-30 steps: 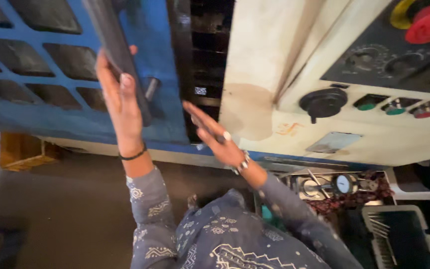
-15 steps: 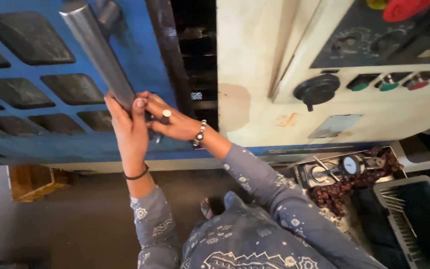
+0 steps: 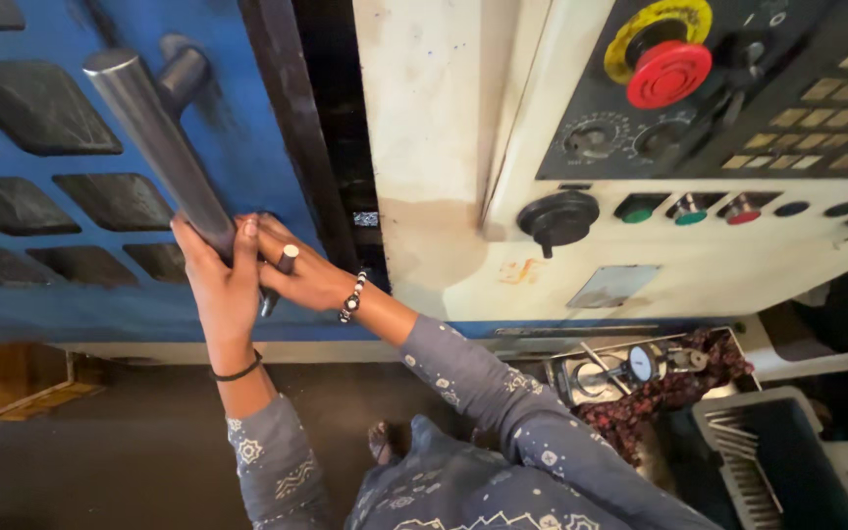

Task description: The person loads a metal rod into an industrial cutting machine, closes the machine guard, and presses buttons on the control panel to run the machine. They later retrieve pieces, wipe rods with a cloth, and place the rods into a bin.

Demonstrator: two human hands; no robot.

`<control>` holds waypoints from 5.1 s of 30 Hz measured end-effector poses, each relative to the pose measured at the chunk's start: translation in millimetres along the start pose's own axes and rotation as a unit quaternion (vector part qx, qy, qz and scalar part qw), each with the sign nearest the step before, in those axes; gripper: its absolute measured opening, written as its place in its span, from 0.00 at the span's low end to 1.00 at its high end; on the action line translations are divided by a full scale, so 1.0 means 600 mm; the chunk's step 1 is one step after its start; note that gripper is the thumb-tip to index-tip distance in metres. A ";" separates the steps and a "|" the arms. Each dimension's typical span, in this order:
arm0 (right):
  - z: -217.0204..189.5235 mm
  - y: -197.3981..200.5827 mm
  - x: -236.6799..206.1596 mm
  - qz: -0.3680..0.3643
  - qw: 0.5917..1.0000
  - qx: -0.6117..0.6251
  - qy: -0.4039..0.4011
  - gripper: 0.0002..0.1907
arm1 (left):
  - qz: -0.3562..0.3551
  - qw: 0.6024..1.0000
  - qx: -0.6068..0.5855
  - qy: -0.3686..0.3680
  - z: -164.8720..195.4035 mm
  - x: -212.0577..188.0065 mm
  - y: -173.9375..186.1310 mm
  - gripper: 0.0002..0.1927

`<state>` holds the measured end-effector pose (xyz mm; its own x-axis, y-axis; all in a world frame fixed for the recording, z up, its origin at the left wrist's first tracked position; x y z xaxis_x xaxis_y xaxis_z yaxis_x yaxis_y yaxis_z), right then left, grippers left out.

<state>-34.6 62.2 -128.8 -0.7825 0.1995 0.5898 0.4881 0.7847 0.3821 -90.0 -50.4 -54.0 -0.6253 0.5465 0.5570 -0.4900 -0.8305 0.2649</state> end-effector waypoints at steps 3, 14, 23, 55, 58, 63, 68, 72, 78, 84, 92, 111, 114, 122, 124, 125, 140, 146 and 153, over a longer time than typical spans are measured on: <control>-0.013 0.022 -0.015 0.003 0.999 0.030 -0.015 0.29 | 0.008 1.000 -0.010 -0.009 0.004 -0.007 -0.024 0.24; -0.006 0.070 -0.062 0.031 0.999 0.041 -0.012 0.26 | 0.084 0.996 -0.034 -0.018 0.010 -0.032 -0.099 0.20; 0.039 0.056 -0.064 0.035 0.999 0.014 0.000 0.26 | 0.100 0.993 0.007 -0.061 0.000 -0.029 -0.104 0.16; -0.007 0.063 -0.005 0.057 0.997 -0.021 0.057 0.20 | 0.099 0.992 0.017 -0.081 0.001 0.013 -0.072 0.12; 0.008 0.049 0.001 0.074 0.995 -0.028 0.052 0.17 | 0.094 0.993 0.014 -0.073 -0.007 0.019 -0.064 0.13; 0.020 0.020 0.021 0.105 0.989 -0.038 0.096 0.08 | 0.088 0.992 0.023 -0.092 -0.019 0.032 -0.036 0.12; 0.046 -0.029 0.028 0.168 0.976 -0.038 0.133 0.12 | 0.084 0.996 -0.002 -0.039 -0.037 0.034 -0.008 0.14; 0.096 -0.070 0.034 0.234 0.961 -0.069 0.130 0.13 | 0.079 0.994 -0.038 -0.058 -0.047 0.030 0.004 0.14; 0.149 -0.099 0.031 0.177 0.772 0.598 -0.128 0.32 | 0.061 0.998 0.017 -0.011 -0.054 0.036 0.013 0.18; 0.144 -0.104 0.002 0.185 0.842 0.506 -0.005 0.33 | 0.004 0.998 -0.034 -0.048 -0.062 0.040 0.020 0.18; 0.172 -0.116 -0.061 0.293 0.758 0.577 -0.081 0.35 | -0.046 0.990 -0.055 -0.121 -0.080 0.041 0.018 0.24; 0.197 -0.159 -0.031 0.291 0.648 0.691 -0.136 0.29 | -0.121 0.988 -0.088 -0.044 -0.139 0.051 0.032 0.27; 0.201 -0.167 -0.011 0.299 0.641 0.673 -0.218 0.29 | -0.147 0.984 -0.099 -0.003 -0.161 0.053 0.037 0.30; 0.233 -0.188 -0.028 0.257 0.749 0.544 -0.277 0.26 | -0.167 0.984 -0.062 0.007 -0.214 0.031 0.059 0.24; 0.231 -0.192 -0.033 0.226 0.780 0.511 -0.282 0.25 | -0.168 0.982 -0.046 0.073 -0.221 0.022 0.061 0.23; 0.228 -0.192 -0.034 0.207 0.796 0.495 -0.281 0.24 | -0.167 0.980 -0.041 0.104 -0.223 0.018 0.060 0.23; 0.202 -0.089 -0.085 -0.004 0.975 0.015 0.219 0.15 | -0.263 0.948 -0.139 0.109 -0.268 -0.121 0.006 0.07; 0.205 -0.068 -0.134 0.040 0.970 0.004 0.239 0.15 | -0.251 0.931 -0.213 0.158 -0.247 -0.165 -0.048 0.16; 0.105 0.026 -0.177 0.049 0.981 0.039 0.182 0.21 | -0.161 0.980 -0.105 0.047 -0.119 -0.166 -0.089 0.18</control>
<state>31.5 90.5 -230.3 -0.5365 0.0643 0.8415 0.5121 0.8173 0.2641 -45.1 -52.5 -179.8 -0.4663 0.7921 0.3938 -0.7788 -0.5788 0.2420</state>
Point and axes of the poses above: each hand's wrist, its own x-axis towards the middle knuckle, its own y-axis out of the back of the hand, z = x × y, the point moved 2 cm from there along x, towards the middle knuckle, and after that the axes turned 5 degrees about x, right-handed, at the moved point
